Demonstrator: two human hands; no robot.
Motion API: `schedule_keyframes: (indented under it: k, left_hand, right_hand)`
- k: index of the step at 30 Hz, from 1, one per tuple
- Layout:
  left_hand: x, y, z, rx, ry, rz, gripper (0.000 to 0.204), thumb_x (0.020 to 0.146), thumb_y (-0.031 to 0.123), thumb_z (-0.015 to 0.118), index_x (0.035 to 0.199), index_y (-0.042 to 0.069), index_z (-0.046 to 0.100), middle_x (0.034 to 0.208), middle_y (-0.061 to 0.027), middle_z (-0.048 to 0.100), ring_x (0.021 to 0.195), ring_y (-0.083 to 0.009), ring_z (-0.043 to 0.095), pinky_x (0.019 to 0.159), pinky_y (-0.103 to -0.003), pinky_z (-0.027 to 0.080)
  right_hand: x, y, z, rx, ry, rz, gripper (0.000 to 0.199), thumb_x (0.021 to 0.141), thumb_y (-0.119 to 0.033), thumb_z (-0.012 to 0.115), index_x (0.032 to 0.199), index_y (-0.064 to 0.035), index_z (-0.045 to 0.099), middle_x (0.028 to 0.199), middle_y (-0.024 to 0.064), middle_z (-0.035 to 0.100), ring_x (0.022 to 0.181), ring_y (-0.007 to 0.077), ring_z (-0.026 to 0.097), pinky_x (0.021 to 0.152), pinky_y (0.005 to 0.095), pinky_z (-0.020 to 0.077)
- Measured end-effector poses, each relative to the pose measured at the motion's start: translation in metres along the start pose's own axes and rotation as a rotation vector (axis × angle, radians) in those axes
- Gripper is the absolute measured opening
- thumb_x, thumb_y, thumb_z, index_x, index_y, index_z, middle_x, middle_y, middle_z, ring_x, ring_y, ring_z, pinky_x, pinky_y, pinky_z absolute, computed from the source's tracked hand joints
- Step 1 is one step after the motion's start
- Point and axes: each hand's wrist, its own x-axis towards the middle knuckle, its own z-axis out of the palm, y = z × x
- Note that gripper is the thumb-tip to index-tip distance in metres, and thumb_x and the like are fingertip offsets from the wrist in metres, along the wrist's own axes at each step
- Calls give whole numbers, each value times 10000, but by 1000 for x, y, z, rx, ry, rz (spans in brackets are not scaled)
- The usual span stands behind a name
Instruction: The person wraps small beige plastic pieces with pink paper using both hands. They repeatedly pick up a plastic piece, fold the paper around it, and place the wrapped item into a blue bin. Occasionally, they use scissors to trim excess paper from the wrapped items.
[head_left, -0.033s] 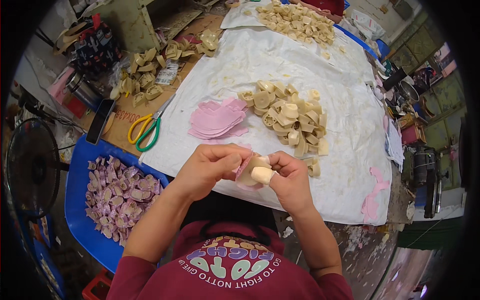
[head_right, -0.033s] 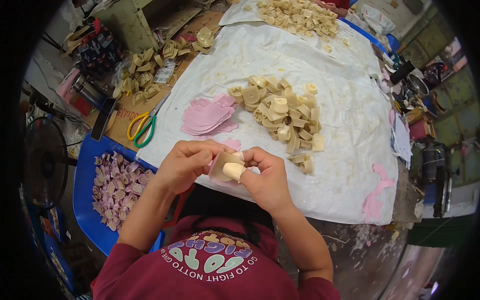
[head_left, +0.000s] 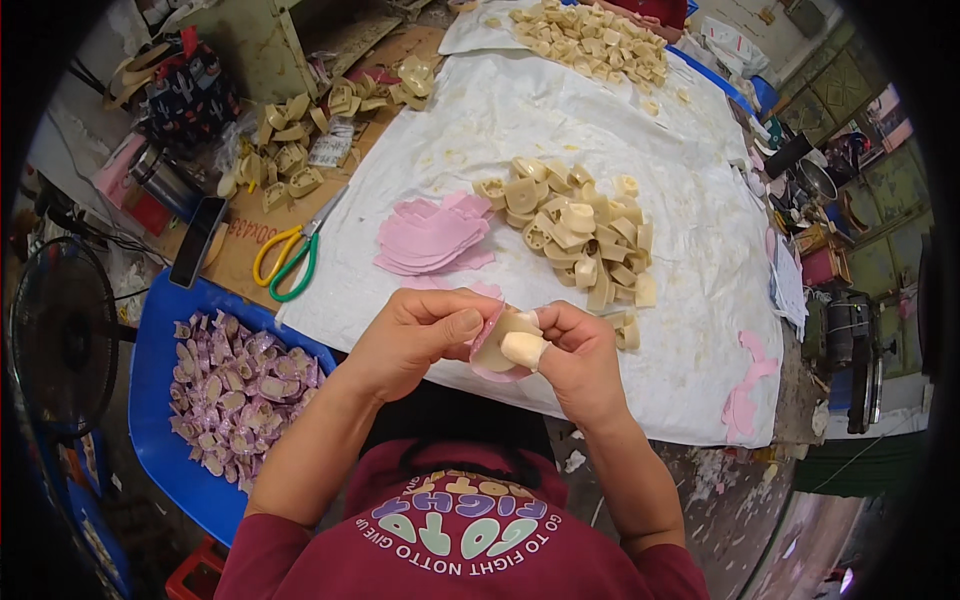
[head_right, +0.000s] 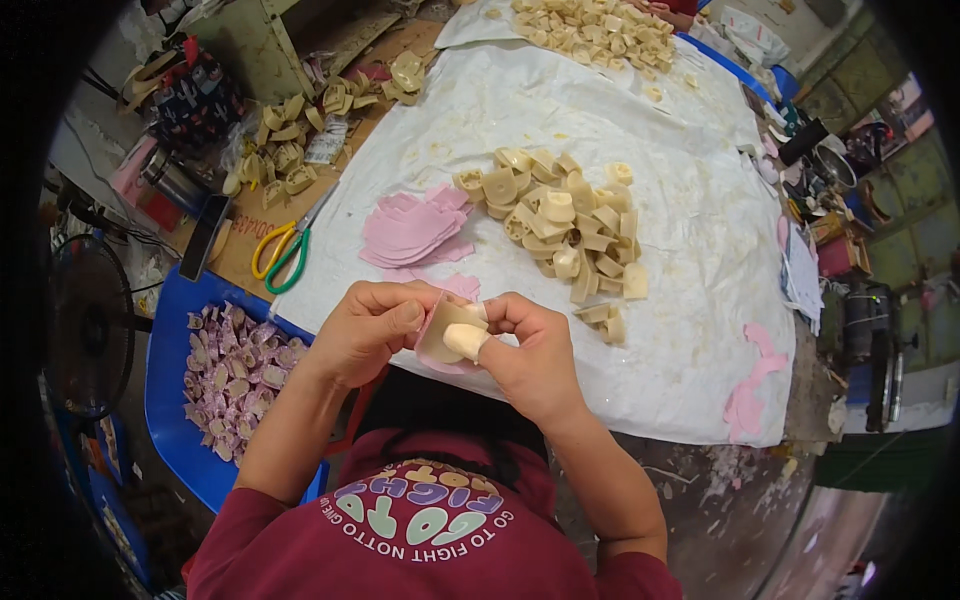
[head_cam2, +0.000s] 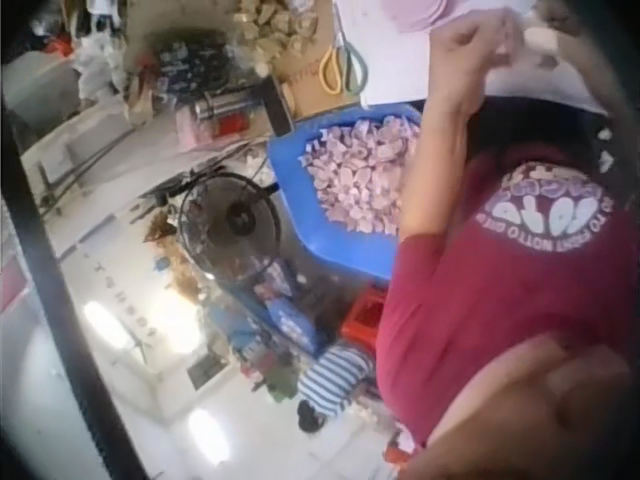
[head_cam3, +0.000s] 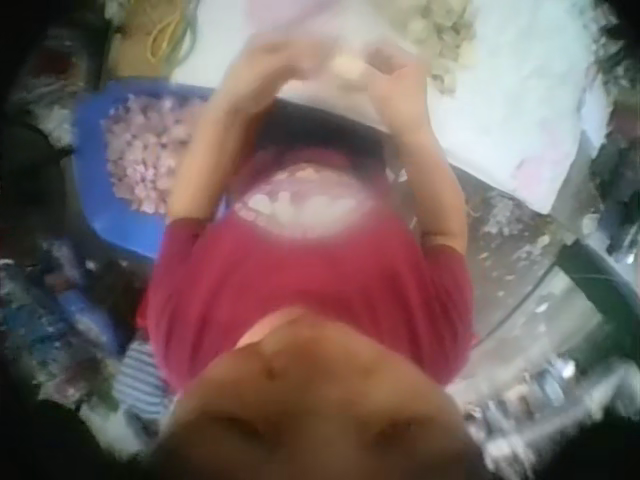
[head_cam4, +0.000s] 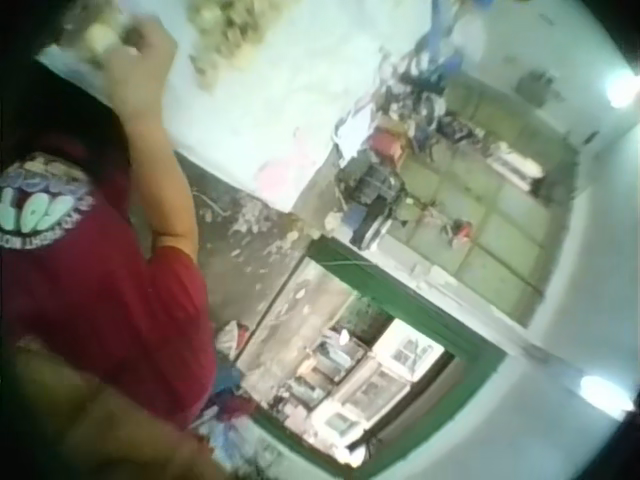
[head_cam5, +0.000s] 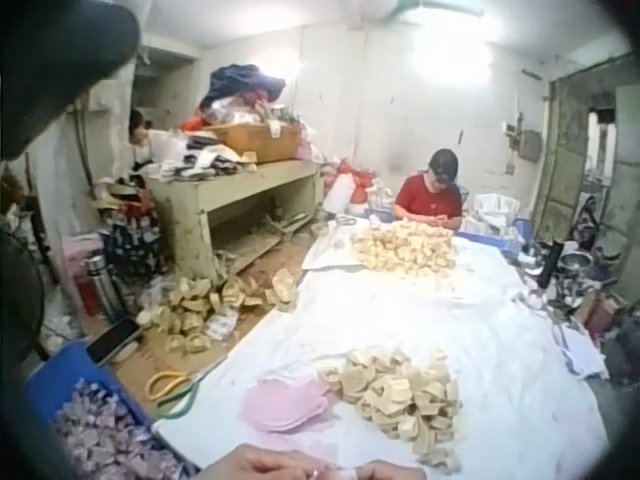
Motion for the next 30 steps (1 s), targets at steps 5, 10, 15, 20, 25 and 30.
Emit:
schedule_keyframes:
  k: [5,10,15,20,25,30]
  left_hand:
    - [4,-6,7,696,142,460,147,882,98,643,978,-9,673,915,-55,664,823,-132,621,741,-271,490]
    - [4,12,9,697,51,307,80,849,70,634,850,-9,643,858,-93,637,903,-203,614,823,-307,465]
    - [-2,5,10,862,118,388,64,855,57,630,894,6,638,961,-82,612,956,-177,589,840,-297,461]
    - [-26,-8,13,293,30,356,186,850,-36,617,1017,40,587,1129,-70,508,1014,-148,553,877,-301,469]
    - [-35,-3,17,341,139,644,292,794,-108,648,1021,62,581,1265,-128,463,1093,-163,543,894,-302,473]
    - [-31,5,29,757,9,892,285,713,-111,691,942,39,613,1009,-180,665,867,-289,673,681,-322,546]
  right_hand:
    - [-5,9,5,-246,88,-104,149,770,-80,688,867,25,645,758,34,643,699,70,551,640,232,462]
    - [-2,2,1,-220,-5,-11,121,762,-68,682,843,14,644,733,26,625,700,71,543,639,238,457]
    - [-1,-2,2,-346,-14,-41,127,760,-89,711,819,4,647,742,13,641,713,77,555,666,259,459]
    - [0,-20,-9,-756,-168,-448,329,753,-169,760,1006,1,637,1081,78,645,993,155,575,841,337,454]
    - [-7,10,-13,-218,137,-288,713,753,-316,779,1327,7,506,1470,136,406,1350,266,384,1062,423,337]
    - [-23,8,-5,400,-35,-107,398,892,-179,645,1206,55,579,1195,195,619,1115,260,590,988,391,433]
